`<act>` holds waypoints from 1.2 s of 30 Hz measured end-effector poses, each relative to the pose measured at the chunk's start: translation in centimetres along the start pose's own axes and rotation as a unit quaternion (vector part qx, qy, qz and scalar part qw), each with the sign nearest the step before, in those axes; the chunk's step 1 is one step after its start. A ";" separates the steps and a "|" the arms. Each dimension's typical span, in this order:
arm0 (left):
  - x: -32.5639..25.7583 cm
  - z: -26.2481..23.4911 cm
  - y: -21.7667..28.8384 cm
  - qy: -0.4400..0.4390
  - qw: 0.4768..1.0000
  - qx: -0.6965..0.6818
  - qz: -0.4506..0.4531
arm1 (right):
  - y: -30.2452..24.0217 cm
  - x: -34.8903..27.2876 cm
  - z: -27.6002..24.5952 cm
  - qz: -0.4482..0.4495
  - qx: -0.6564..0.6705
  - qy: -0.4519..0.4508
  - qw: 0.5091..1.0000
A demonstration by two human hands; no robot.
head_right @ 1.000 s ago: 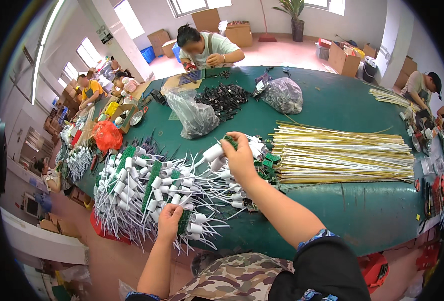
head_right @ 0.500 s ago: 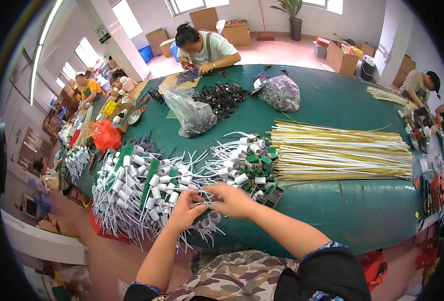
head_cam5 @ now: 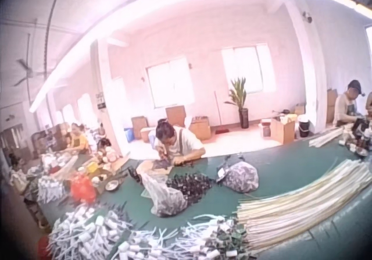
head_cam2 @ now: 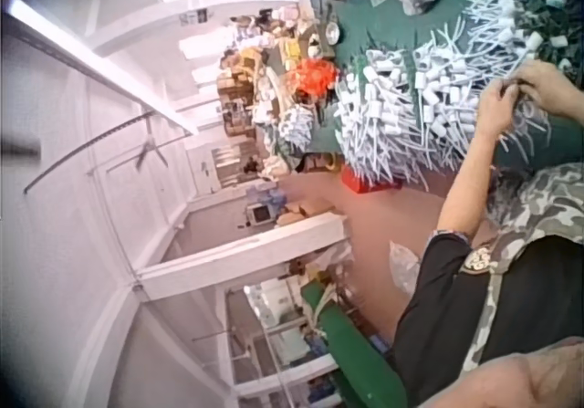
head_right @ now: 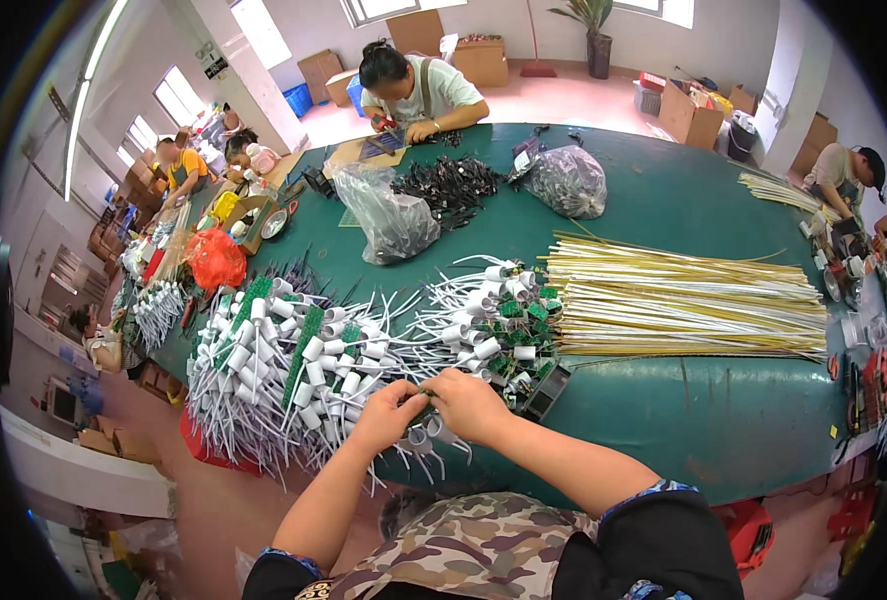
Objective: The person assembles electrical components by hand, connecting electrical wires to circuit boards and grouping them together with wire ties inside plastic housings.
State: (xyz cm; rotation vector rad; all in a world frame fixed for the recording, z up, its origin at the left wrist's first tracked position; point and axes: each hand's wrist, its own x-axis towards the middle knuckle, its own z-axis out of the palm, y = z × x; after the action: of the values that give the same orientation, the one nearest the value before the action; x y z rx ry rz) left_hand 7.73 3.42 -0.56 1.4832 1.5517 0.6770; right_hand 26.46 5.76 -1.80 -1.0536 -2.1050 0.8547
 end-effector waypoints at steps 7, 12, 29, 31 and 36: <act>0.0 0.0 0.0 -0.023 0.990 -0.134 -0.031 | -0.3 0.9 -0.5 -0.008 0.003 -0.107 0.994; 0.4 1.0 -0.1 0.150 0.987 -0.049 0.023 | 0.1 1.1 2.0 0.007 -0.023 0.052 0.998; -2.5 -2.7 -1.2 0.163 0.960 -0.226 0.012 | 17.6 8.2 -5.2 0.311 0.203 0.318 0.872; -2.6 -3.4 -2.2 0.164 0.963 -0.216 0.000 | 15.2 7.6 -5.7 0.283 0.092 0.263 0.918; -1.7 -3.3 0.9 0.077 0.970 -0.231 0.002 | 6.8 4.4 -7.4 0.042 -0.297 0.270 0.915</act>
State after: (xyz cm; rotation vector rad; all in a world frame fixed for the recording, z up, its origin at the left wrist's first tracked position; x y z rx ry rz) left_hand 5.25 2.48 2.17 1.1024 1.3811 1.0944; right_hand 32.87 14.60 -1.56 -1.4875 -1.8619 -0.0911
